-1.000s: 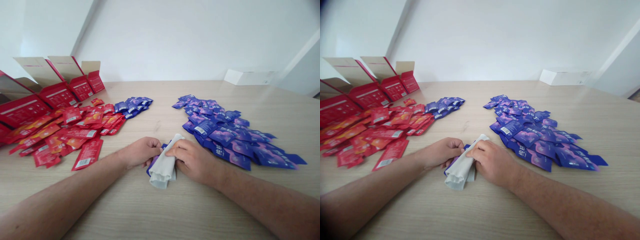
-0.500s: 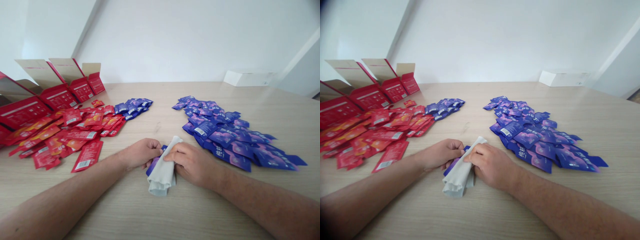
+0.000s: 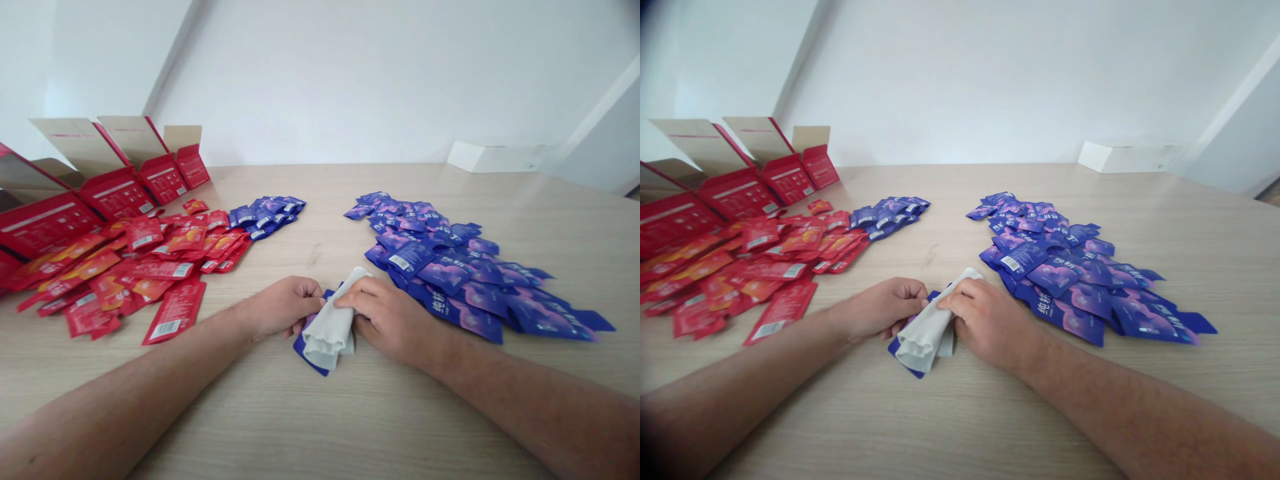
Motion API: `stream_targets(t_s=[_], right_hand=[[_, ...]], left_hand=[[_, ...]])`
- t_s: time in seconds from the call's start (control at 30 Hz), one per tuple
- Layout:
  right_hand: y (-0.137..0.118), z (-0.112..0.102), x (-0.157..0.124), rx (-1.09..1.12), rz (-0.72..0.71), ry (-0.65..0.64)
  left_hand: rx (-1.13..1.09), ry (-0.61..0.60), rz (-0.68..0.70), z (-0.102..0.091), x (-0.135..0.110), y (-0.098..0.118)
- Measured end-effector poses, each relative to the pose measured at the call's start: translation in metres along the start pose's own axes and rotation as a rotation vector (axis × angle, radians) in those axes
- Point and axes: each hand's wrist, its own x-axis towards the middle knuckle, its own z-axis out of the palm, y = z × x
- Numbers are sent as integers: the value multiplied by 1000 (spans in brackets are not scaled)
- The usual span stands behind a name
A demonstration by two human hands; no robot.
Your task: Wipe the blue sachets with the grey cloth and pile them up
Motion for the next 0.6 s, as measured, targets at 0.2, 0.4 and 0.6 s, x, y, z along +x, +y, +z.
stream_targets(t_s=[0.2,0.4,0.6], right_hand=[[-5,-1,1,24,-91,-55],[-2,0,0,6,-36,-12],[-3,-1,1,18,-58,-31]], left_hand=[[3,-4,12,-1,0,2],[1,-9,1,-1,0,1],[-5,4,1,0,0,2]])
